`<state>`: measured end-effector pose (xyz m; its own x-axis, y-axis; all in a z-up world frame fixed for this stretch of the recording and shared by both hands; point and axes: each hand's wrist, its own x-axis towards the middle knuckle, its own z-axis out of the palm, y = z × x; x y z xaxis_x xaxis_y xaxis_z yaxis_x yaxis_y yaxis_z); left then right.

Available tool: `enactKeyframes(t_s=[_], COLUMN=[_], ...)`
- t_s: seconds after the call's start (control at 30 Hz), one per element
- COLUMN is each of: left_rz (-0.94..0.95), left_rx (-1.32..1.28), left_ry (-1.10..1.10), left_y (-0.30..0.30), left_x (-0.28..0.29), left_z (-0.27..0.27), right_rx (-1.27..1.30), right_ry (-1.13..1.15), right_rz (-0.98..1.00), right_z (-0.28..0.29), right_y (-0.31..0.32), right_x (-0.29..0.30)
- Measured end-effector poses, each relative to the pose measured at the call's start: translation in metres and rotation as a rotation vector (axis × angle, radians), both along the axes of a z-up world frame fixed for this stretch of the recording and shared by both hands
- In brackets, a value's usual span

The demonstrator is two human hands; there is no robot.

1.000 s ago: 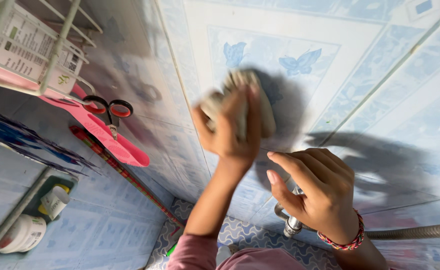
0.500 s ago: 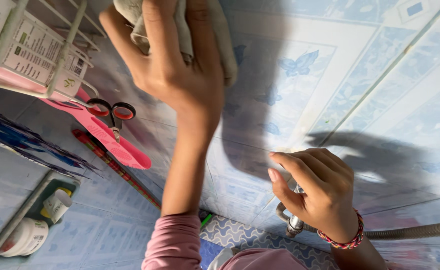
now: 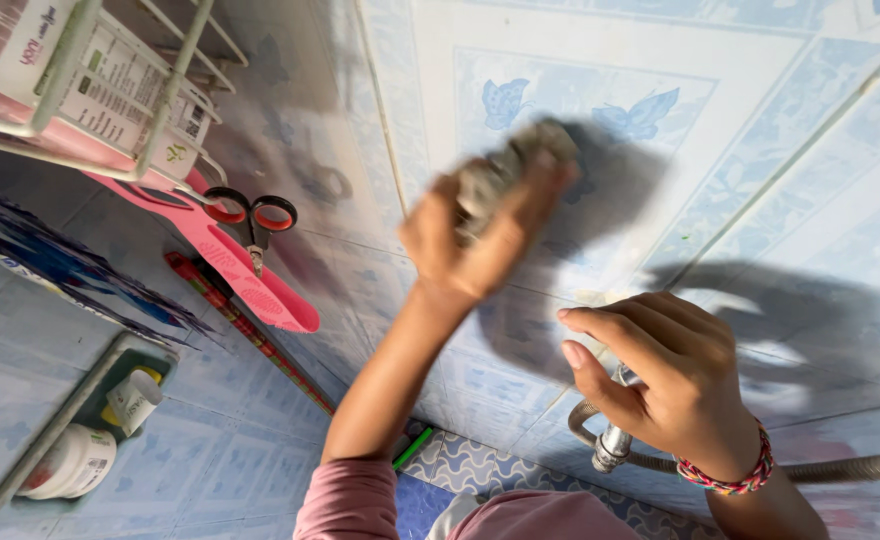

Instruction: The person wipes the tiled wall and a water faucet using a cloth, scrubbing different sections of the tiles and the metal body of the faucet.

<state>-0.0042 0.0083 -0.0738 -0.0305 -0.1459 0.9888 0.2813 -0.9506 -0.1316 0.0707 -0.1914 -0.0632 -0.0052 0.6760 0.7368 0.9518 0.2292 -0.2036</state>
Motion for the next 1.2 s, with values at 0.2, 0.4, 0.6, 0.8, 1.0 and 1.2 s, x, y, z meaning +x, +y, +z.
enactKeyframes(t_s=[0.2,0.4,0.6,0.8,1.0,1.2], left_rz=[-0.02,-0.022,-0.112,0.15,0.011,-0.053], left_rx=[-0.25,-0.425,-0.248,-0.058,-0.329,-0.416], left_ry=[-0.132,-0.353,-0.133,-0.078,-0.333,-0.246], left_y=[0.013,-0.002,-0.024,0.012,0.031,0.016], left_x=[-0.017,-0.005,-0.002,-0.016,-0.023,-0.031], left_z=[0.054,0.045,-0.017,0.009,0.06,0.03], right_rx=[-0.05,-0.224,-0.219,-0.208,-0.193,-0.167], right_ry=[-0.018,0.089,0.16,0.11,0.109,0.185], right_rz=[0.07,0.207,0.204,0.191,0.151,0.145], right_z=[-0.006,0.002,0.002,0.0,-0.003,-0.007], right_y=[0.0,0.0,-0.002,-0.003,-0.001,-0.003], right_x=[0.006,0.009,0.009,0.006,0.002,0.001])
